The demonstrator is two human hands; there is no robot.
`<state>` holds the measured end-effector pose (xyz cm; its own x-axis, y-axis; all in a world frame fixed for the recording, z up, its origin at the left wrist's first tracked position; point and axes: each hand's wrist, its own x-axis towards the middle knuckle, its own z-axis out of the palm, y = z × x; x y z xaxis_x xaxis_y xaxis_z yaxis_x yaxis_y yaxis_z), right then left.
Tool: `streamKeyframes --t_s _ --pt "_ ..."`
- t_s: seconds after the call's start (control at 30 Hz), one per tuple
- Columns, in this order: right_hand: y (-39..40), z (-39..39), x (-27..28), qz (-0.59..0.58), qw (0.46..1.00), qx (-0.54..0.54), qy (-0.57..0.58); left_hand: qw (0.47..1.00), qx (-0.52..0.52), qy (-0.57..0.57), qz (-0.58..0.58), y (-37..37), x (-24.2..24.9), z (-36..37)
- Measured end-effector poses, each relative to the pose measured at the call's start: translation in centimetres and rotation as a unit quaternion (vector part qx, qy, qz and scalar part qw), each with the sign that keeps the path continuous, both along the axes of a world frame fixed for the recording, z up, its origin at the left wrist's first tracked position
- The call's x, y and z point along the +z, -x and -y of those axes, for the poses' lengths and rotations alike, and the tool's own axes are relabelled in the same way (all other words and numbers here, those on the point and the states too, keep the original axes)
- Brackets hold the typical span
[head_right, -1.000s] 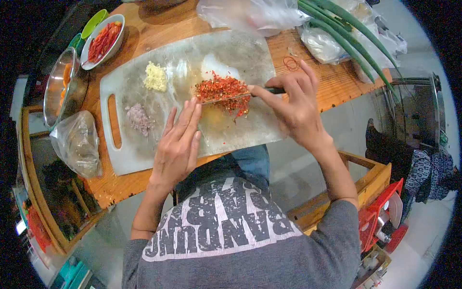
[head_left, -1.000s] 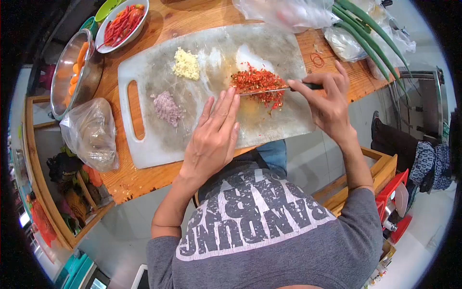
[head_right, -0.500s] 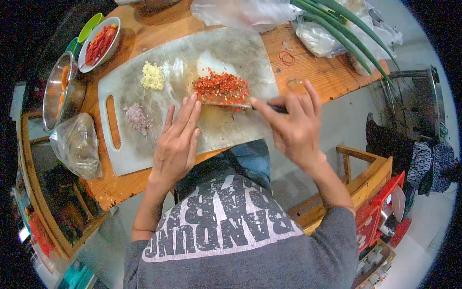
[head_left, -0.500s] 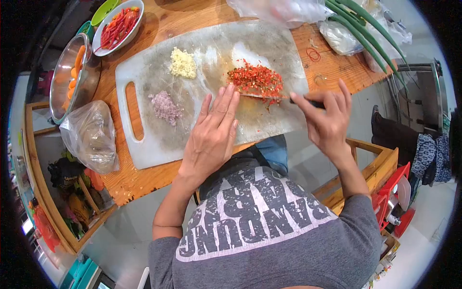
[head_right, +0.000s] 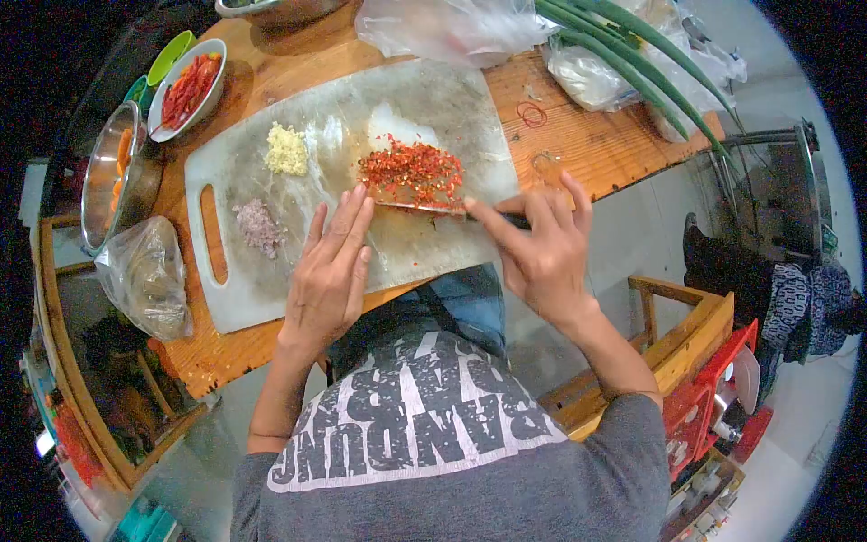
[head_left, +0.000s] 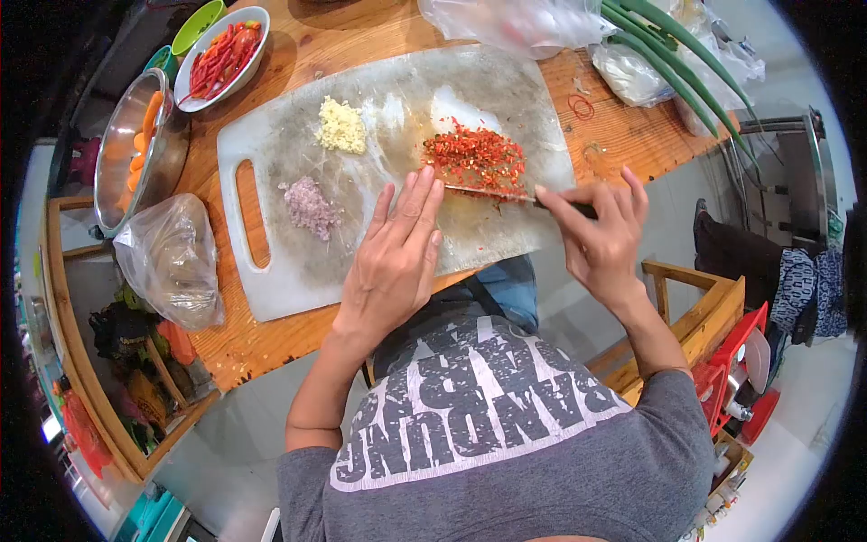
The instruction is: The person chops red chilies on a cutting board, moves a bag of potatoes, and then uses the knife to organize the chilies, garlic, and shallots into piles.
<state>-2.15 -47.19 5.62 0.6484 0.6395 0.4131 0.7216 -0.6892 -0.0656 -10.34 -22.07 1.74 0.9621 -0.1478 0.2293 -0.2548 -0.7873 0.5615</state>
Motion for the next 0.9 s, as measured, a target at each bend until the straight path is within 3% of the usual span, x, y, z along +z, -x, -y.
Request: streamKeyframes --t_s 0.17,0.2,0.6,0.7,0.9 --pt "-2.6 -0.1 0.4 -0.001 0.999 0.046 -0.015 1.0 0.011 0.0 0.008 -0.1 0.2 0.1" --pt "-3.2 -0.5 0.7 0.053 0.997 0.061 -0.015 1.0 0.016 0.0 0.006 0.0 0.2 0.1" --pt "-7.6 -1.0 -0.3 -0.063 0.989 0.136 -0.01 0.999 0.03 -0.034 0.026 -0.1 0.1 -0.3" --pt "-8.6 -2.3 2.2 0.045 0.986 0.163 -0.017 0.999 0.042 -0.005 0.033 -0.2 0.2 -0.4" --pt "-13.4 -4.6 -0.9 0.002 0.972 0.229 -0.055 0.994 0.106 -0.014 0.039 -1.2 -0.7 -0.3"
